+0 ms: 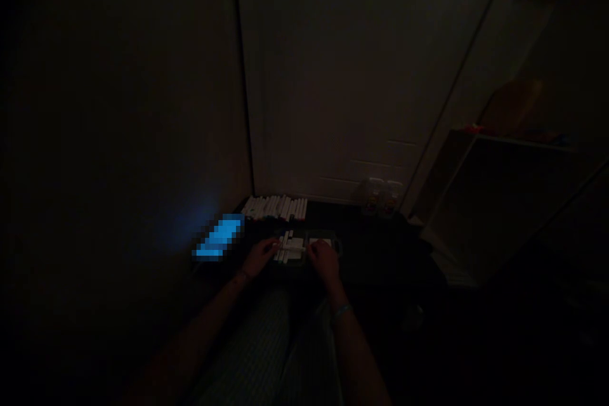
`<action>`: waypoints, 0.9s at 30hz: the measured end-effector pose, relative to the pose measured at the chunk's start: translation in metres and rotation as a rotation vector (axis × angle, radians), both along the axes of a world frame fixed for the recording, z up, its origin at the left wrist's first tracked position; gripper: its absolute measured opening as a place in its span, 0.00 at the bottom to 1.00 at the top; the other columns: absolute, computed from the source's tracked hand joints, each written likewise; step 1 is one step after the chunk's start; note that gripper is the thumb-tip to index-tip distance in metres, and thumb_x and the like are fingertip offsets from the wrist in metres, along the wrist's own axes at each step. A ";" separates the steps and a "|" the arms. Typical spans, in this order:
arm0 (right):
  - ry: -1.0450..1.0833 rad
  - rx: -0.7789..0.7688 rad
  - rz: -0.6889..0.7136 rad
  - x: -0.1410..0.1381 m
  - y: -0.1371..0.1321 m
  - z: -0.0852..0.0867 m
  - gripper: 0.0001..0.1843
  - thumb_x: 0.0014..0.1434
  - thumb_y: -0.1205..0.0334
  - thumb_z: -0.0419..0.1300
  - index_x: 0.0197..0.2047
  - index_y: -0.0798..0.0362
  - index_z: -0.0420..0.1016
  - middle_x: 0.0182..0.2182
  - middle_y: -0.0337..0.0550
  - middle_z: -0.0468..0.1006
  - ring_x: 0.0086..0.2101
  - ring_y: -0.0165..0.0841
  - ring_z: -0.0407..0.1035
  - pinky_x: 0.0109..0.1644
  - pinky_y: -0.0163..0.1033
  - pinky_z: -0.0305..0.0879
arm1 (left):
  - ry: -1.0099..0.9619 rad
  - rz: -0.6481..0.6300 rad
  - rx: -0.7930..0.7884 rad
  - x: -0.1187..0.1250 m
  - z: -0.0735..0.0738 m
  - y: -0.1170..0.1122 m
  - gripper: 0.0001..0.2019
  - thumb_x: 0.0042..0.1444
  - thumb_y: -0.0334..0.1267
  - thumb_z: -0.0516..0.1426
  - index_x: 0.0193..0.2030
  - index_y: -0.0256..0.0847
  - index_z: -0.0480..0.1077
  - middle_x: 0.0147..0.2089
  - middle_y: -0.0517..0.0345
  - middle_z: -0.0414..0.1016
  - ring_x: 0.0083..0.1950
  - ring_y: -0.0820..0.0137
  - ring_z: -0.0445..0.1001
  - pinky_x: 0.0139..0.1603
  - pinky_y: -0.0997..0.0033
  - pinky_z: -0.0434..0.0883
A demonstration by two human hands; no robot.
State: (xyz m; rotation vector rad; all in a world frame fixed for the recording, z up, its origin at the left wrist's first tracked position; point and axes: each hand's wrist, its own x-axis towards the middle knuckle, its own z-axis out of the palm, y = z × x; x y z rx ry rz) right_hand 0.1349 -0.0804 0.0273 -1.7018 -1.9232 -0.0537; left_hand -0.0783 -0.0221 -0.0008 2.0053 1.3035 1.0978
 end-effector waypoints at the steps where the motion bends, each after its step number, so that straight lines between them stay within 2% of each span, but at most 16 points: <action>1: -0.003 -0.006 -0.001 0.000 0.000 0.000 0.20 0.61 0.54 0.41 0.34 0.52 0.71 0.34 0.42 0.71 0.37 0.28 0.64 0.38 0.30 0.54 | -0.004 -0.003 -0.004 0.000 0.000 0.000 0.18 0.50 0.48 0.49 0.40 0.40 0.70 0.39 0.55 0.72 0.40 0.69 0.68 0.43 0.70 0.64; 12: -0.006 -0.015 -0.002 0.000 -0.002 0.002 0.19 0.61 0.54 0.42 0.33 0.51 0.70 0.34 0.41 0.71 0.37 0.28 0.64 0.39 0.30 0.54 | -0.018 0.009 -0.003 0.000 0.000 0.000 0.18 0.50 0.48 0.49 0.41 0.39 0.70 0.39 0.54 0.72 0.41 0.68 0.68 0.43 0.69 0.64; 20: -0.024 0.029 -0.005 0.001 0.002 -0.004 0.20 0.62 0.53 0.41 0.32 0.51 0.70 0.33 0.41 0.71 0.36 0.27 0.64 0.37 0.30 0.54 | -0.022 -0.005 0.020 -0.001 -0.003 0.002 0.18 0.51 0.49 0.49 0.41 0.40 0.70 0.39 0.55 0.72 0.40 0.69 0.68 0.42 0.70 0.64; 27: -0.024 -0.009 -0.009 -0.001 0.000 0.001 0.20 0.61 0.53 0.41 0.31 0.51 0.70 0.32 0.41 0.71 0.35 0.27 0.65 0.37 0.30 0.54 | -0.022 -0.013 0.020 0.000 -0.001 0.000 0.18 0.51 0.48 0.49 0.40 0.39 0.70 0.38 0.55 0.72 0.39 0.69 0.68 0.42 0.71 0.64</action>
